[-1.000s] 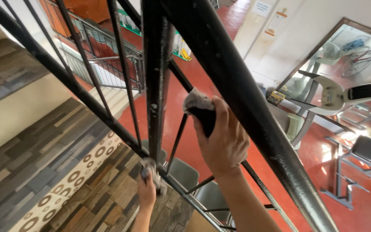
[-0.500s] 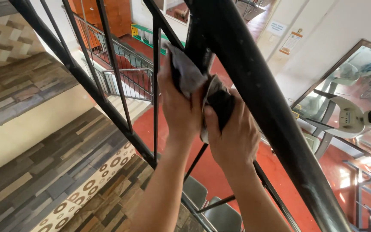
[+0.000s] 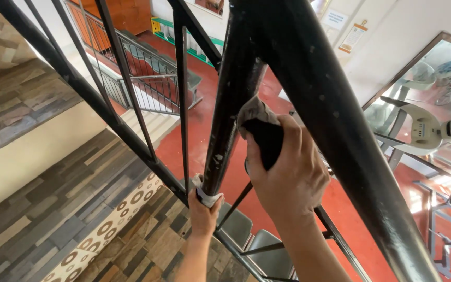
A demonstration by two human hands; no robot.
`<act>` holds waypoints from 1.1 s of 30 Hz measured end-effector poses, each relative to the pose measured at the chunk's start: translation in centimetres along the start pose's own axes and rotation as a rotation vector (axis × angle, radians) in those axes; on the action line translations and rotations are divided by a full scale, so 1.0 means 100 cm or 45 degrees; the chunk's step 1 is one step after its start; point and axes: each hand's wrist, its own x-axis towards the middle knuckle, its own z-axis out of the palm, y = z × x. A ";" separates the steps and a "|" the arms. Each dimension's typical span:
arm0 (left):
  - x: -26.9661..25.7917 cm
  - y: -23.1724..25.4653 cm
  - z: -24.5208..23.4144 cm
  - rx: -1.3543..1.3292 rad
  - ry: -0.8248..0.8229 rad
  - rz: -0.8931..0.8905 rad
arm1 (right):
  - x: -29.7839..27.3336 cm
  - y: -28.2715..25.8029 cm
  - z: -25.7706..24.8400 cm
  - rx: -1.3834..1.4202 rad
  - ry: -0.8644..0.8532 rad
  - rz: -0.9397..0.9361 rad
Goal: Cleaning a metal staircase railing with cloths.
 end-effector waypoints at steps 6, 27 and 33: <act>0.090 0.034 -0.099 -0.677 -1.101 -0.806 | 0.000 -0.002 -0.004 0.054 0.034 -0.009; -0.006 0.042 -0.069 -0.161 -0.324 -0.149 | -0.008 0.010 0.011 -0.086 0.223 -0.059; 0.010 0.074 -0.119 -0.773 -0.586 -0.898 | -0.058 0.040 -0.014 0.134 0.044 -0.146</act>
